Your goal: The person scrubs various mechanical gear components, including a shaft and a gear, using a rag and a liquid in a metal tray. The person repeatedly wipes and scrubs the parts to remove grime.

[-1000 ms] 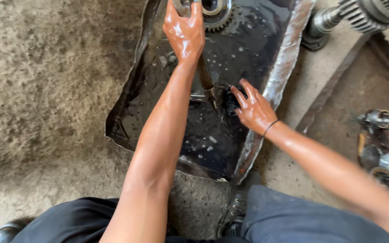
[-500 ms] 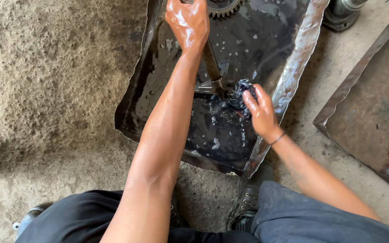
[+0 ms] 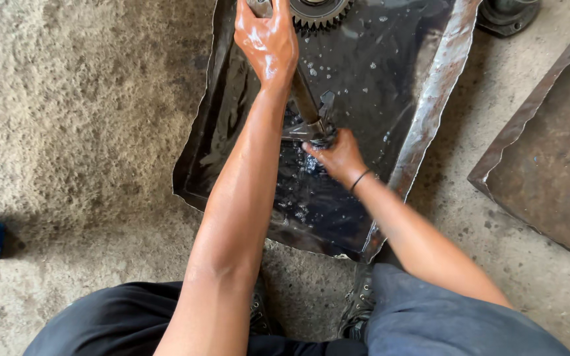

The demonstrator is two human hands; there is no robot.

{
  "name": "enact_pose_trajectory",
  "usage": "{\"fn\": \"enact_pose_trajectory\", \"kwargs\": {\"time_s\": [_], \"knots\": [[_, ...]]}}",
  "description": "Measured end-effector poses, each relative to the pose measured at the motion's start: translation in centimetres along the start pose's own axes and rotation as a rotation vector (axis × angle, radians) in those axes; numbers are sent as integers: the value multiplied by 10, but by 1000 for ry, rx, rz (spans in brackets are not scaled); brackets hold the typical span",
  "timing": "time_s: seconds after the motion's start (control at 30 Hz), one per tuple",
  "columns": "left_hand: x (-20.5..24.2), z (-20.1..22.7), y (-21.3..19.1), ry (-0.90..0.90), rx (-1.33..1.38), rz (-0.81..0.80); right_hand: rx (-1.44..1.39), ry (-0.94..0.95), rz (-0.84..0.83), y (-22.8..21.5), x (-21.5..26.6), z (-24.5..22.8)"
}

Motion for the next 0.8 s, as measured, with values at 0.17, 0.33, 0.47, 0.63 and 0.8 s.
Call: {"fn": "enact_pose_trajectory", "kwargs": {"time_s": [0.17, 0.33, 0.47, 0.63, 0.8], "knots": [[2, 13, -5, 2, 14, 5, -520, 142, -420, 12, -19, 22], [-1, 11, 2, -30, -44, -53, 118, -191, 161, 8, 31, 1], [-7, -5, 10, -43, -114, -57, 275, -511, 250, -7, 78, -54], [-11, -21, 14, 8, -118, -63, 216, -356, 160, -28, 80, -98], [-11, -36, 21, -84, -166, -134, 121, -578, 163, -20, 53, -135]]}}
Point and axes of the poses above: each hand's wrist, its own x-axis away from the middle knuckle, its own y-axis out of the palm, z = x × y, the point moved 6 cm from there along -x, towards the middle knuckle, and after that the axes turned 10 degrees about -x, right-handed, at the moved point
